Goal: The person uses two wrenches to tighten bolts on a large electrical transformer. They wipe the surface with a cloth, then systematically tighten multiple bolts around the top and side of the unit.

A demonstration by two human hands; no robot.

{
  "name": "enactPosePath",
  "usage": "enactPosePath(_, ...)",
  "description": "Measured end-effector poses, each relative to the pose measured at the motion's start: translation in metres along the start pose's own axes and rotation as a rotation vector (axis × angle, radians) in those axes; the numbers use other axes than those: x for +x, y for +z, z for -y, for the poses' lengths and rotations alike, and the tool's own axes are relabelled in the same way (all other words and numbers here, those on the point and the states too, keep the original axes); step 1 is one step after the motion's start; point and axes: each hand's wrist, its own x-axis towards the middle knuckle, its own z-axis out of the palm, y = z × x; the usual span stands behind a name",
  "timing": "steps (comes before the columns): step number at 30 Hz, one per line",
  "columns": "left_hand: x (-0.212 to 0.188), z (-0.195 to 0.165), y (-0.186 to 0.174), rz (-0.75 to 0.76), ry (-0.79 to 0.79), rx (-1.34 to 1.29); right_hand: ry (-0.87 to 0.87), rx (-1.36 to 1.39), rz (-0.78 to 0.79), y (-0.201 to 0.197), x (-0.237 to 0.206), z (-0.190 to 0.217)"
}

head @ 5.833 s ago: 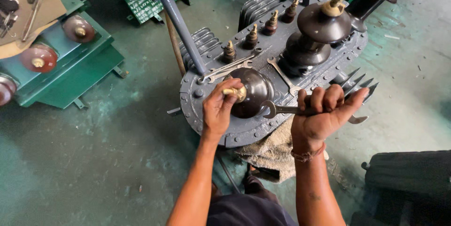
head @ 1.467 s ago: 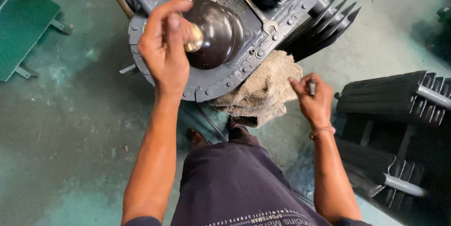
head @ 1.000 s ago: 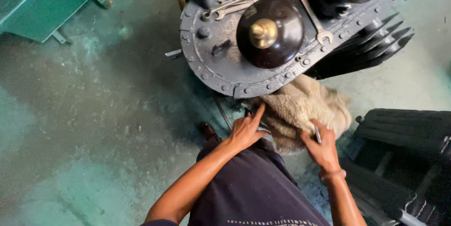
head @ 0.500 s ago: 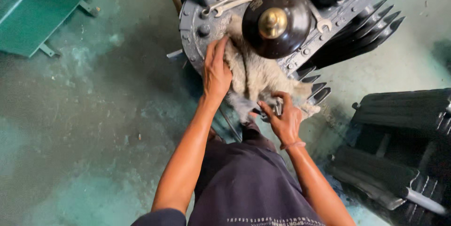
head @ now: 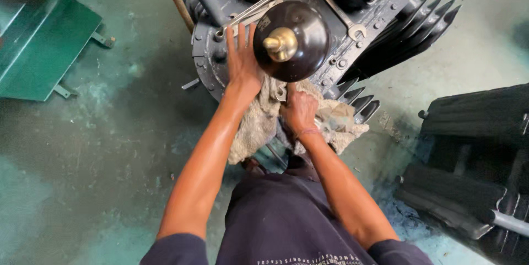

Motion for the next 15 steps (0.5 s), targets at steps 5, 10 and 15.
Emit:
enactPosePath(5, -0.068, -0.017, -0.003, 0.044, 0.205, -0.120, -0.164, 0.089, 0.099, -0.013, 0.007, 0.018)
enactPosePath(10, -0.058, -0.013, 0.038, 0.220, 0.247, 0.022, -0.024, 0.289, 0.152, -0.060, -0.022, -0.003)
enactPosePath(15, -0.035, -0.006, 0.054, 0.143, 0.074, -0.311, 0.329, 0.338, 0.027, -0.078, -0.035, -0.026)
